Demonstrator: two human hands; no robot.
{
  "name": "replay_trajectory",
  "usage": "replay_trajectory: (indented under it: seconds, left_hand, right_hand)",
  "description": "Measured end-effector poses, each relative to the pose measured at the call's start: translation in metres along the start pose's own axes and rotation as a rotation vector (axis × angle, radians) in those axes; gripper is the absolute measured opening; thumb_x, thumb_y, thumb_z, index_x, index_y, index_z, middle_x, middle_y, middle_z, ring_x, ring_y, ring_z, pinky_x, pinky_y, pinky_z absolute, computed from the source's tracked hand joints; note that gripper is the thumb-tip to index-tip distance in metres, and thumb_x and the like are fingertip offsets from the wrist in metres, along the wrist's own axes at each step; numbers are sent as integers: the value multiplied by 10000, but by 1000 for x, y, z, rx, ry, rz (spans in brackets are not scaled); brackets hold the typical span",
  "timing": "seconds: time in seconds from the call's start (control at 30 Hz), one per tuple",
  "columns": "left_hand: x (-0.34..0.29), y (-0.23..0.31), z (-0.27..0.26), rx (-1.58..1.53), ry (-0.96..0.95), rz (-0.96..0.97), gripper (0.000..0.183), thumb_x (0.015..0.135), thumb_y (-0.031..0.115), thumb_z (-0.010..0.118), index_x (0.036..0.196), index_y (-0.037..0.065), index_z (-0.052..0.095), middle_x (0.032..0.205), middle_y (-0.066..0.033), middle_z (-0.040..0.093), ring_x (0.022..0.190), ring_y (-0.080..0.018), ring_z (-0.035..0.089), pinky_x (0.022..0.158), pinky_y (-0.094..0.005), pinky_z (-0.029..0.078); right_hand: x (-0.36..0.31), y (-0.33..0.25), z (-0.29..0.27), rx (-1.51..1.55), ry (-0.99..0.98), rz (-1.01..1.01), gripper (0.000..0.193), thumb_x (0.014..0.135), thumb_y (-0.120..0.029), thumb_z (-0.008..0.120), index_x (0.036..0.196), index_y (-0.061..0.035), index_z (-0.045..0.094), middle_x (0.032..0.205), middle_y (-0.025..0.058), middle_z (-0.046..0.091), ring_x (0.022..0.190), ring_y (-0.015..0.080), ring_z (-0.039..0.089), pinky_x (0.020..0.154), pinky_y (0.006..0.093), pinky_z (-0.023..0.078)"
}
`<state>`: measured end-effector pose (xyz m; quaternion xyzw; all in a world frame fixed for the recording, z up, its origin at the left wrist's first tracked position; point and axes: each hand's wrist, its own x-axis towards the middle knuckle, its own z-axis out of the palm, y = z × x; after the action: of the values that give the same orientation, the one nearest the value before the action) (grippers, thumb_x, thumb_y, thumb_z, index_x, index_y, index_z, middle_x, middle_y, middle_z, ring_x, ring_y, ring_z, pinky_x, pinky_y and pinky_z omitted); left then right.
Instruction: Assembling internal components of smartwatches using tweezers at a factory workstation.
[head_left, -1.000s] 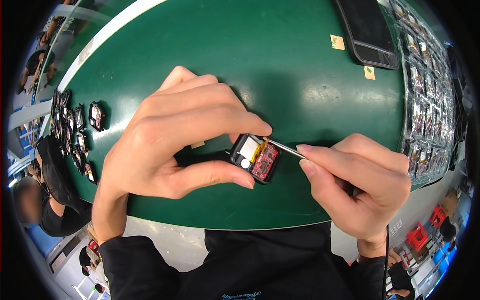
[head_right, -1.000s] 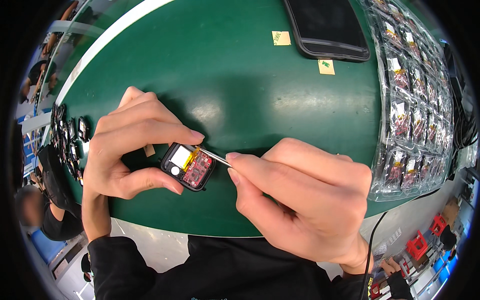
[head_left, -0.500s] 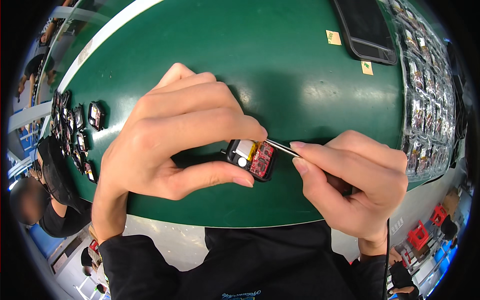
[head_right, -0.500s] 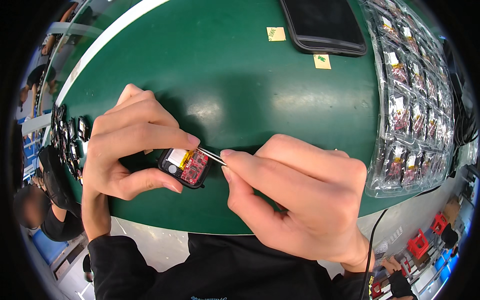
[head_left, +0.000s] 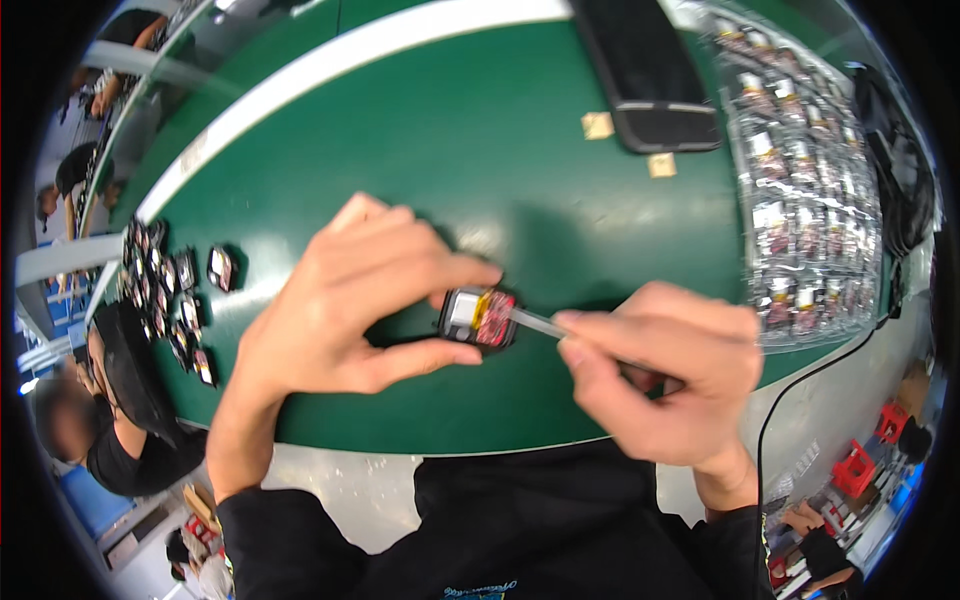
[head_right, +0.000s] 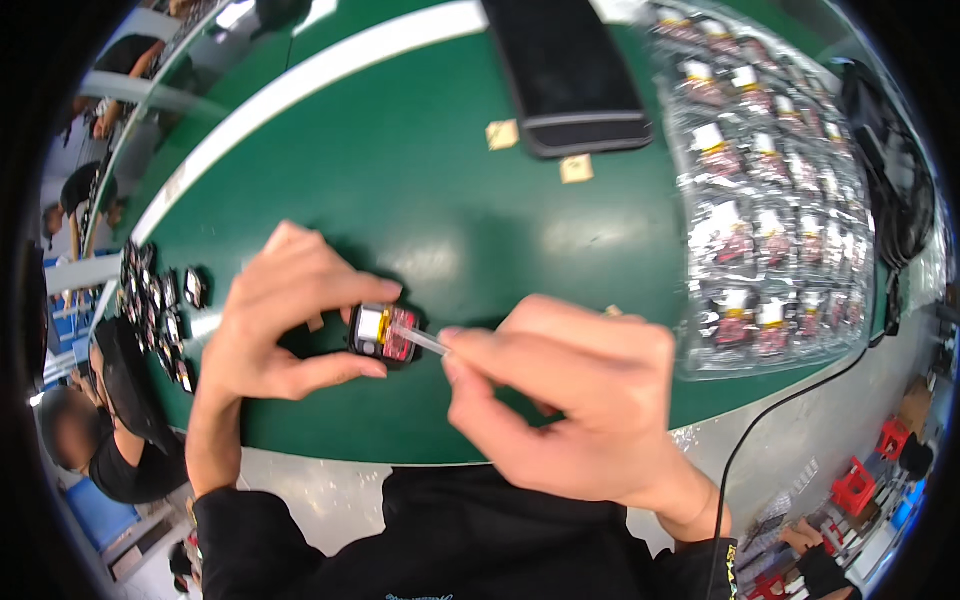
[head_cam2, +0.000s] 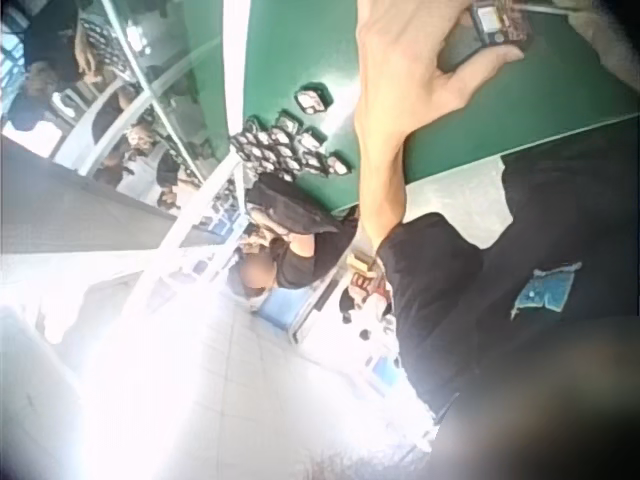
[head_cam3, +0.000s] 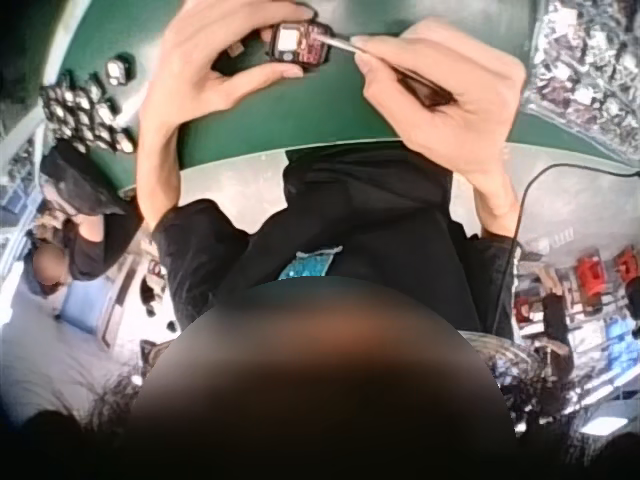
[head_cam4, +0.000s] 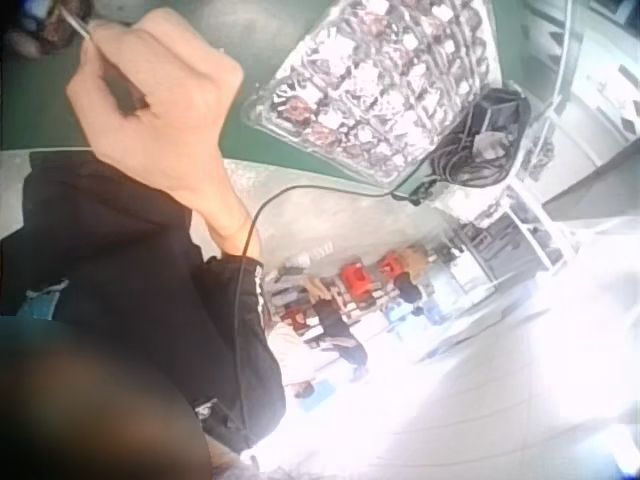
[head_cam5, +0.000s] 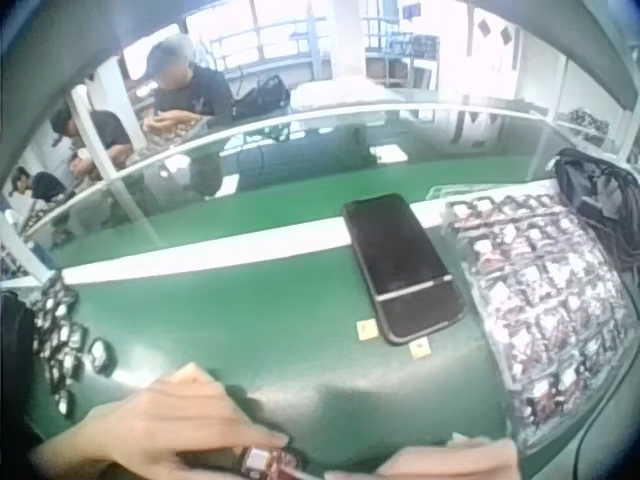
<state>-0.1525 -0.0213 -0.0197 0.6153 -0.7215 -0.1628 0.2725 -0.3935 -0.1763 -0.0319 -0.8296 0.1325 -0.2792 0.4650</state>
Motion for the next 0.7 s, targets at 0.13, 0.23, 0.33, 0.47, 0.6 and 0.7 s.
replay_trajectory:
  seconds: [0.13,0.23,0.33,0.47,0.6,0.7]
  left_hand:
    - [0,4,5,28,65,5,554,752,303,1002,1199,43,803,894,-51,703,741,-212,588,717,-360,446]
    - [1,6,-6,29,118,-179,554,762,231,986,1241,44,781,929,-68,712,770,-214,616,707,-343,476]
    - [49,3,-21,-39,200,-102,524,775,176,959,1234,18,761,998,-81,733,743,-166,583,646,-294,455]
    - [176,35,-17,-91,59,186,501,856,205,917,1288,38,726,1050,-84,712,836,-216,616,734,-347,502]
    - [278,42,30,-102,-31,499,440,960,297,844,1291,29,735,1161,-108,668,1044,-280,642,931,-397,519]
    - [308,35,53,61,-113,565,414,974,288,822,1329,83,765,1246,-100,654,1215,-322,599,1079,-450,469]
  right_hand:
    - [-15,-1,1,281,-56,-42,150,815,16,823,958,-28,808,784,47,678,583,225,655,528,347,505]
    - [-21,1,2,301,-238,-34,52,872,-79,779,883,-29,768,805,84,674,685,318,687,622,421,547]
    - [-23,5,4,228,-275,-91,87,898,-107,775,925,-25,786,784,86,662,656,323,679,610,425,544]
    - [-23,9,1,218,-276,-115,120,902,-113,777,977,-28,818,797,103,687,638,333,689,607,435,549]
    - [-19,11,2,195,-293,-115,122,900,-116,771,961,-21,818,819,117,704,656,351,694,632,451,560]
    - [-17,10,9,192,-284,-147,135,905,-127,770,964,-18,822,830,125,716,678,356,703,646,452,572]
